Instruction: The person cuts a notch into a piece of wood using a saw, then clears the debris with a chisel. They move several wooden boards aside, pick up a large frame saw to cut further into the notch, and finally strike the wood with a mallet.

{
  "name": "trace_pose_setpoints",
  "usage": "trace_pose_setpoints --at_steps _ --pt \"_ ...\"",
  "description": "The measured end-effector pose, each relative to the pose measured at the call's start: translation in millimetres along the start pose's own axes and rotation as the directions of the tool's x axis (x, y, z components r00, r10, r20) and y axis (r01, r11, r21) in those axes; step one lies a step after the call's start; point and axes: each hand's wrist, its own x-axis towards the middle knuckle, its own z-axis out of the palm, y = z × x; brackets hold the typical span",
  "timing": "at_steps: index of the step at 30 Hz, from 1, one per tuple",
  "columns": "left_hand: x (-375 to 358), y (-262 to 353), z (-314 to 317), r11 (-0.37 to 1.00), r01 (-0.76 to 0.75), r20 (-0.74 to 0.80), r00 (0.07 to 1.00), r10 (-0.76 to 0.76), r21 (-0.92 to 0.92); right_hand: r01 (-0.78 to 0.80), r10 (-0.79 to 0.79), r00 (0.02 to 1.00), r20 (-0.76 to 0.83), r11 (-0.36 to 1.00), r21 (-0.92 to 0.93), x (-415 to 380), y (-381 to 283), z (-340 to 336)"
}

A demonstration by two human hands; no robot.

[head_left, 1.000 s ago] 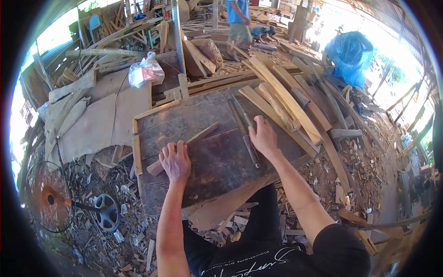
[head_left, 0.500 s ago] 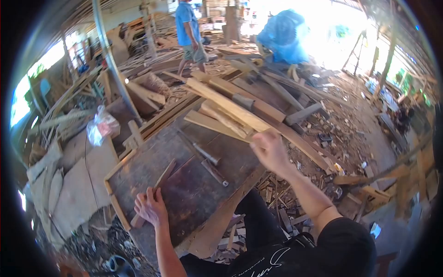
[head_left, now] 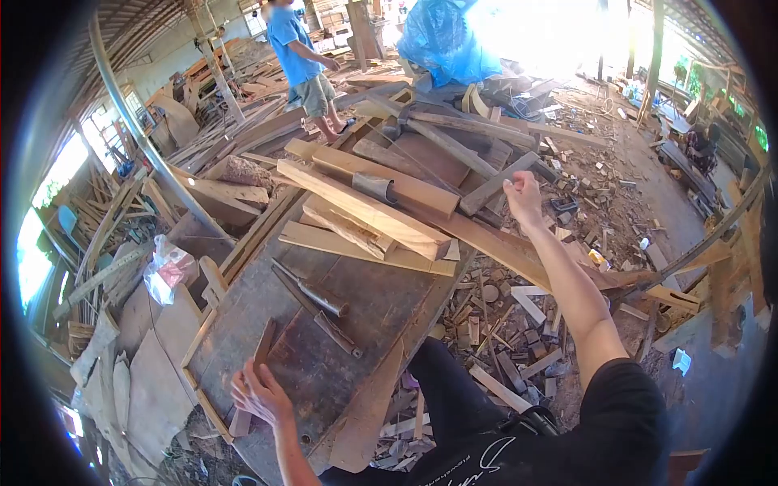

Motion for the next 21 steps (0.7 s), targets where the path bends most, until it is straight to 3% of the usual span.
trace_pose_setpoints --at_steps 2,3,5,8,10,14,15,16,19,21 --pt "-6 27 -8 0.968 -0.077 0.112 0.988 0.106 -0.238 0.405 -0.427 0.904 0.015 0.847 -0.343 -4 -20 3" --pt "-9 43 -16 0.968 -0.083 0.108 0.988 0.112 -0.238 0.446 -0.456 0.888 0.056 0.828 -0.339 1 -26 7" --pt "-16 74 -32 0.894 -0.041 0.31 0.93 0.197 -0.446 0.495 -0.49 0.864 0.113 0.79 -0.361 23 -34 13" --pt "-31 98 -30 0.84 -0.119 0.321 0.889 0.328 -0.53 0.561 -0.547 0.818 0.178 0.689 -0.459 60 -44 20" --pt "-37 108 -30 0.834 -0.137 0.337 0.871 0.359 -0.535 0.496 -0.493 0.846 0.206 0.584 -0.643 87 -41 26" --pt "-35 112 -34 0.826 -0.172 0.367 0.834 0.412 -0.537 0.377 -0.448 0.879 0.162 0.446 -0.812 142 -25 32" --pt "-36 110 -34 0.835 -0.09 0.455 0.805 0.382 -0.543 0.337 -0.33 0.923 0.199 0.441 -0.832 154 -25 30" --pt "-33 116 -39 0.836 -0.083 0.454 0.808 0.376 -0.543 0.344 -0.335 0.92 0.204 0.438 -0.831 160 -27 30" --pt "-24 132 -53 0.886 -0.021 0.507 0.813 0.285 -0.464 0.222 -0.07 0.975 0.212 0.425 -0.878 172 -34 29" --pt "-21 135 -53 0.876 0.003 0.53 0.797 0.289 -0.482 0.248 -0.044 0.967 0.25 0.375 -0.893 174 -45 24"
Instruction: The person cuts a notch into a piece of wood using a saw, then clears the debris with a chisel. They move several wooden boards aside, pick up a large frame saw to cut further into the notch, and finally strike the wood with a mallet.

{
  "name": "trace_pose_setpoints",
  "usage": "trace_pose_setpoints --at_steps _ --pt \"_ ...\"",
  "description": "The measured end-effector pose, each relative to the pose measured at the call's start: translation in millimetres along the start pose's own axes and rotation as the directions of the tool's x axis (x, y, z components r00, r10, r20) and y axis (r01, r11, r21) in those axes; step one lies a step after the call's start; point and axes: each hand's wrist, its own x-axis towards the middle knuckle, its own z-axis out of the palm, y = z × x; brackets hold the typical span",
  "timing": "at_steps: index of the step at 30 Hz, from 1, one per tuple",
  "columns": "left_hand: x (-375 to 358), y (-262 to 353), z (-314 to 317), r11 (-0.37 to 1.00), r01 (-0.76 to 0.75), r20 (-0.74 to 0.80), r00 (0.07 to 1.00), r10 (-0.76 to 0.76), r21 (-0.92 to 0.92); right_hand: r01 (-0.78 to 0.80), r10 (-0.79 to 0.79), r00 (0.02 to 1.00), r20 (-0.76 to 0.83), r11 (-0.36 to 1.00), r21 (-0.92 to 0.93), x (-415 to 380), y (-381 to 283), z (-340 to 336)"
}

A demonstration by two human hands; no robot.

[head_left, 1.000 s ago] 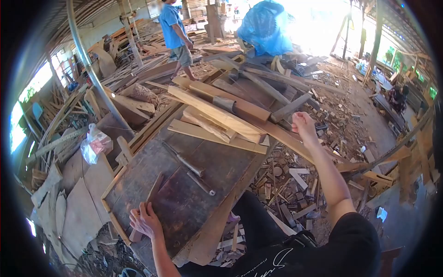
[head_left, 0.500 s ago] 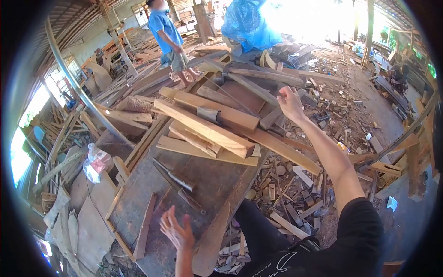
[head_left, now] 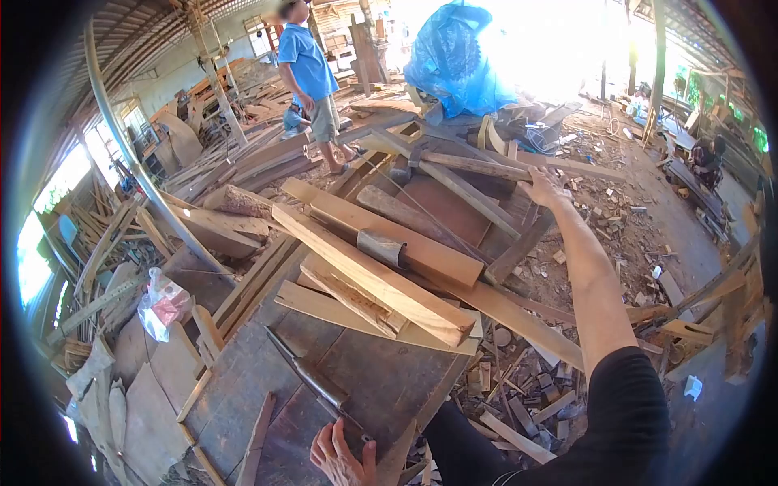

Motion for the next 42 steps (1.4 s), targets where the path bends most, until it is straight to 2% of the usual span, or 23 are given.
trace_pose_setpoints --at_steps 3,5,6,10,12,13,16,17,19,20,22,25,27,28,30,31,33,35,37,38,42 --pt "1 -10 7 1.0 -0.006 -0.003 1.0 0.006 0.009 0.078 -0.074 0.996 0.039 0.991 -0.105 6 12 -3" --pt "1 -13 9 1.0 0.017 0.017 1.0 -0.017 0.026 0.251 -0.261 0.961 -0.09 0.962 -0.106 15 29 7" --pt "2 -15 10 0.999 0.025 0.024 0.999 -0.026 0.042 0.278 -0.279 0.959 -0.056 0.96 -0.033 4 23 -10" --pt "1 -15 15 0.998 -0.002 0.017 1.0 0.001 0.067 0.254 -0.262 0.956 -0.131 0.965 -0.07 -7 31 -14" --pt "1 -19 18 0.996 -0.039 -0.01 0.999 0.04 0.084 0.182 -0.17 0.957 -0.236 0.983 0.026 -3 47 -10" --pt "1 -20 17 0.996 -0.041 -0.008 0.999 0.042 0.085 0.179 -0.168 0.957 -0.236 0.983 0.027 -2 55 -10" --pt "0 -22 20 0.994 -0.045 -0.001 0.999 0.045 0.096 -0.021 0.032 0.96 -0.276 0.999 0.045 2 86 -16" --pt "-2 -24 22 0.994 -0.048 -0.013 0.999 0.049 0.102 -0.029 0.039 0.96 -0.277 0.999 0.039 4 102 -13" --pt "0 -21 21 0.994 -0.052 -0.024 0.998 0.055 0.1 -0.029 -0.001 0.907 -0.422 0.998 -0.064 3 119 -13" --pt "0 -18 18 0.995 -0.027 0.006 1.0 0.027 0.099 -0.086 0.06 0.953 -0.298 0.993 -0.076 2 129 -17" --pt "-1 -22 19 0.994 0.003 0.065 0.998 -0.01 0.105 -0.069 0.046 0.959 -0.278 0.995 -0.073 -9 136 -14" --pt "-1 -26 23 0.993 -0.021 0.055 0.998 0.015 0.116 -0.039 0.024 0.973 -0.231 0.998 -0.058 -12 143 -10" --pt "-1 -26 25 0.991 -0.029 0.045 0.999 0.024 0.131 0.013 -0.004 0.991 -0.134 0.997 0.07 -8 144 -4" --pt "-1 -26 26 0.988 -0.036 0.034 0.999 0.032 0.147 0.012 -0.002 0.992 -0.13 0.997 0.072 -5 144 0" --pt "-1 -28 26 0.989 -0.039 0.027 0.999 0.036 0.14 0.113 -0.104 0.991 -0.084 0.987 0.111 9 139 7" --pt "-1 -28 27 0.991 -0.044 0.015 0.999 0.042 0.129 0.112 -0.103 0.991 -0.081 0.987 0.114 18 138 14" --pt "-1 -28 27 0.99 -0.06 0.006 0.998 0.06 0.124 0.297 -0.28 0.947 -0.159 0.95 0.094 40 133 26" --pt "-1 -30 28 0.989 -0.079 0.002 0.997 0.08 0.122 0.263 -0.252 0.963 -0.1 0.958 0.112 64 127 33" --pt "-3 -32 30 0.99 -0.051 0.008 0.999 0.05 0.132 0.25 -0.24 0.968 -0.071 0.929 0.273 76 119 40" --pt "-3 -31 30 0.99 -0.054 0.015 0.998 0.053 0.133 0.227 -0.229 0.973 -0.026 0.928 0.295 77 114 41" --pt "-1 -26 28 0.988 -0.069 -0.003 0.998 0.071 0.135 0.219 -0.196 0.975 -0.107 0.937 0.274 75 116 55"
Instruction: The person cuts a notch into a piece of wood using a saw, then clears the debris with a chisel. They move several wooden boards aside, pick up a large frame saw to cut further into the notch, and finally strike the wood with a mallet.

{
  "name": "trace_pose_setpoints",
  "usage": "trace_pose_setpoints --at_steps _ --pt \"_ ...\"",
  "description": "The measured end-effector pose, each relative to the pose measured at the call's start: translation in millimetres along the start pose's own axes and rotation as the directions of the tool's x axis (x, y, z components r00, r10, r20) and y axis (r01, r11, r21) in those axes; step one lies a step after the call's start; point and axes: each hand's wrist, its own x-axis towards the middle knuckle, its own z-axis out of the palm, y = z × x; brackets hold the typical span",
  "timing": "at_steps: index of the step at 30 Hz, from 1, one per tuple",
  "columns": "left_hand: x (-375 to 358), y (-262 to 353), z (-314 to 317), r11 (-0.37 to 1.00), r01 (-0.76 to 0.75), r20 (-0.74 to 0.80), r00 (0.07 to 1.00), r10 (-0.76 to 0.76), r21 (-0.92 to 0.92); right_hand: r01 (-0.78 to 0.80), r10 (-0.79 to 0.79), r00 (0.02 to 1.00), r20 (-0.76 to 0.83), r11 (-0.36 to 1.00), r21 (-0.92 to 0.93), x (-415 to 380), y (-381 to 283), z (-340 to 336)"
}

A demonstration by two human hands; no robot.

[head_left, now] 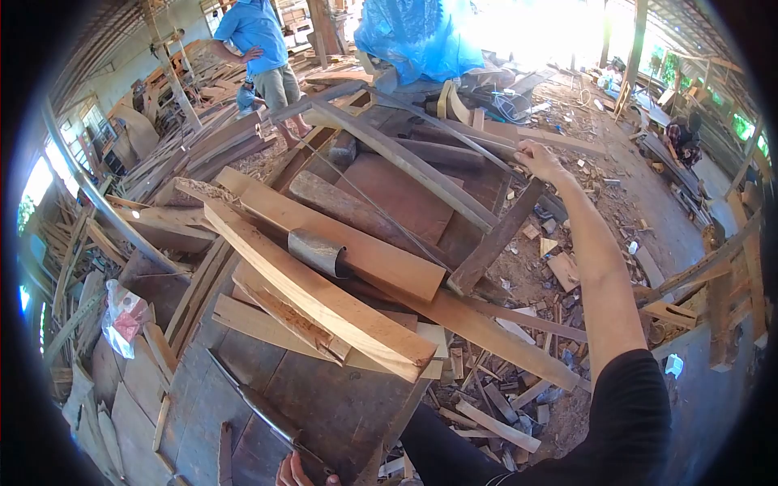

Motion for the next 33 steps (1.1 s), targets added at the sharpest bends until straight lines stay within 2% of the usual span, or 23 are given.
trace_pose_setpoints --at_steps 2,3,5,6,7,9,10,12,13,15,16,18,20,21,22,23,24,25,26,28,31,33 --pt "1 1 -2 1.0 -0.002 0.008 1.0 0.002 -0.003 -0.02 0.015 0.987 -0.162 0.999 -0.025 -15 -9 -6" --pt "2 2 -3 0.999 -0.004 0.006 1.0 0.005 -0.037 -0.028 0.022 0.986 -0.166 0.999 -0.034 -26 -17 -13" --pt "5 6 -7 0.996 -0.03 0.01 0.999 0.031 -0.084 0.229 -0.222 0.944 -0.243 0.973 0.002 -62 -45 -36" --pt "6 8 -9 0.998 -0.022 0.044 0.999 0.024 -0.063 0.174 -0.16 0.978 -0.134 0.98 0.1 -84 -64 -50" --pt "8 10 -10 0.999 -0.013 0.077 0.997 0.016 -0.04 0.158 -0.145 0.979 -0.14 0.983 0.088 -97 -64 -53" --pt "15 17 -12 0.999 -0.028 0.119 0.992 0.03 -0.016 0.181 -0.184 0.98 0.081 0.983 0.033 -120 -61 -58" --pt "19 19 -14 0.999 -0.028 0.15 0.988 0.025 0.018 0.169 -0.171 0.982 0.077 0.985 0.027 -132 -73 -64" --pt "27 19 -8 0.998 -0.058 0.141 0.988 0.056 0.012 0.297 -0.278 0.946 0.167 0.95 -0.101 -153 -100 -73" --pt "32 18 -5 0.997 -0.078 0.128 0.989 0.076 0.009 0.284 -0.265 0.95 0.163 0.953 -0.105 -157 -111 -69" --pt "42 19 -4 0.993 -0.113 0.134 0.985 0.106 0.043 0.462 -0.433 0.886 0.166 0.859 -0.223 -164 -126 -65" --pt "47 21 -4 0.989 -0.127 0.141 0.983 0.115 0.08 0.456 -0.427 0.889 0.169 0.861 -0.224 -166 -124 -68" --pt "58 27 1 0.983 -0.163 -0.04 0.986 0.16 -0.08 0.558 -0.529 0.83 0.176 0.79 -0.254 -155 -132 -52" --pt "65 23 1 0.981 -0.191 0.051 0.98 0.191 0.012 0.688 -0.692 0.721 0.026 0.712 -0.139 -137 -109 -25" --pt "67 24 -3 0.986 -0.165 0.11 0.981 0.162 0.012 0.685 -0.685 0.728 0.018 0.727 -0.036 -138 -128 -28" --pt "71 23 -6 0.99 -0.14 0.161 0.977 0.139 -0.004 0.614 -0.61 0.788 0.085 0.789 -0.034 -135 -122 -19" --pt "74 21 -7 0.991 -0.132 0.156 0.979 0.134 -0.018 0.646 -0.639 0.763 0.092 0.755 -0.11 -135 -132 -22" --pt "75 18 -6 0.989 -0.142 0.142 0.979 0.147 -0.045 0.651 -0.65 0.759 0.045 0.753 -0.101 -136 -131 -16" --pt "74 15 -5 0.995 -0.084 0.132 0.987 0.089 -0.046 0.646 -0.65 0.76 -0.007 0.757 -0.1 -135 -129 -13" --pt "74 13 -5 0.995 -0.057 0.1 0.993 0.065 -0.086 0.681 -0.684 0.73 0.003 0.727 -0.092 -132 -131 -13" --pt "71 12 -1 0.994 -0.002 0.044 0.999 0.007 -0.111 0.656 -0.661 0.73 -0.177 0.749 -0.091 -130 -139 -17" --pt "78 9 9 0.993 0.056 -0.029 0.998 -0.059 -0.104 0.653 -0.642 0.724 -0.252 0.756 -0.047 -127 -166 -37" --pt "88 9 14 0.993 0.028 -0.045 0.998 -0.033 -0.112 0.602 -0.603 0.748 -0.276 0.792 -0.099 -118 -170 -42"
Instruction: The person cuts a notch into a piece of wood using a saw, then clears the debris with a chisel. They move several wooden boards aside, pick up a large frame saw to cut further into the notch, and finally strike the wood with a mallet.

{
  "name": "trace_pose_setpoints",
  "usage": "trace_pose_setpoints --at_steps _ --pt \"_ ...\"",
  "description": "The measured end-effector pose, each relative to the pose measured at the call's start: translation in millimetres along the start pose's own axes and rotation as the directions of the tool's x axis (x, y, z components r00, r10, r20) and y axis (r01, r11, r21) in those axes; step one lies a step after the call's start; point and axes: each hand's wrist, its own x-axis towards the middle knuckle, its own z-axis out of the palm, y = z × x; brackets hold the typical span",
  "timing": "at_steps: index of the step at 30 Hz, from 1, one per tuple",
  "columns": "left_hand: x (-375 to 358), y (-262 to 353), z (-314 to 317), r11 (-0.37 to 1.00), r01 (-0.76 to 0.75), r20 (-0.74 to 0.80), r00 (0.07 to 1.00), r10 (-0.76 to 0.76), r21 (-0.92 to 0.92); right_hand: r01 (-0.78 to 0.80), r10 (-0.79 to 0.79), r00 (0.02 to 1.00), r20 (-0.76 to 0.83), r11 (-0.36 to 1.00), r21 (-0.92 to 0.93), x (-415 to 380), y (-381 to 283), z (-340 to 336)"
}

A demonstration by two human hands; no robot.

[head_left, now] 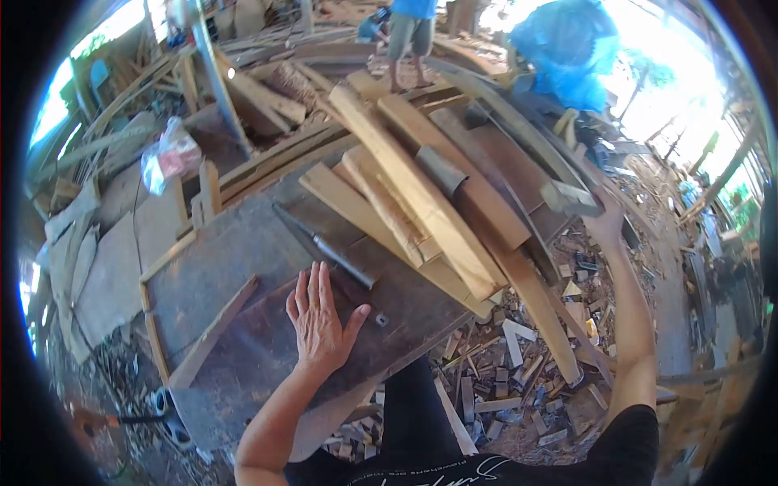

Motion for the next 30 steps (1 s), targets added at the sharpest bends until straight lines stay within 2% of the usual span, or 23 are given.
trace_pose_setpoints --at_steps 2,4,7,8,10,12,14,15,17,19,21,23,24,26,30 --pt "7 5 -1 0.999 -0.035 -0.015 0.999 0.035 -0.009 -0.112 0.15 0.969 -0.197 0.975 0.192 22 -16 1" --pt "11 9 -6 1.0 -0.011 0.03 0.999 0.012 -0.014 -0.181 0.209 0.949 -0.235 0.974 0.136 47 -34 -7" --pt "12 8 0 0.999 -0.043 0.01 0.999 0.043 0.02 -0.382 0.428 0.857 -0.285 0.901 0.206 83 -64 -13" --pt "13 11 0 0.998 -0.043 -0.002 0.999 0.043 0.043 -0.43 0.477 0.817 -0.322 0.878 0.21 92 -65 -11" --pt "12 9 1 0.995 -0.089 -0.012 0.996 0.089 0.036 -0.511 0.615 0.706 -0.352 0.786 0.349 106 -92 -28" --pt "13 7 3 0.989 -0.149 -0.016 0.989 0.149 0.02 -0.585 0.687 0.565 -0.457 0.724 0.364 114 -79 -17" --pt "7 1 6 0.99 -0.108 -0.14 0.986 0.094 -0.096 -0.566 0.837 0.478 -0.267 0.525 0.635 118 -84 -24" --pt "3 -3 8 0.979 -0.127 -0.191 0.977 0.096 -0.159 -0.574 0.844 0.458 -0.28 0.521 0.632 113 -97 -35" --pt "-19 -5 5 0.979 -0.108 -0.144 0.986 0.083 -0.175 -0.262 0.838 0.517 -0.176 0.351 0.899 106 -136 -68" --pt "-47 -8 2 0.978 -0.099 -0.105 0.991 0.081 -0.184 -0.241 0.849 0.505 -0.155 0.312 0.919 94 -162 -91" --pt "-80 -8 -1 0.968 -0.249 -0.027 0.968 0.248 -0.019 -0.195 0.857 0.511 -0.065 0.189 0.962 76 -183 -110" --pt "-106 0 -7 0.955 -0.295 -0.022 0.956 0.294 -0.03 -0.154 0.851 0.523 0.039 0.05 0.987 51 -209 -136" --pt "-118 3 -11 0.95 -0.311 -0.021 0.951 0.31 -0.043 -0.146 0.858 0.512 0.032 0.05 0.988 38 -222 -144" --pt "-137 1 -13 0.939 -0.343 -0.011 0.939 0.343 -0.01 -0.106 0.821 0.539 0.187 -0.154 0.982 11 -246 -154" --pt "-166 -36 -6 0.883 -0.468 -0.153 0.876 0.458 -0.033 -0.086 0.759 0.623 0.189 -0.174 0.981 -48 -291 -164"
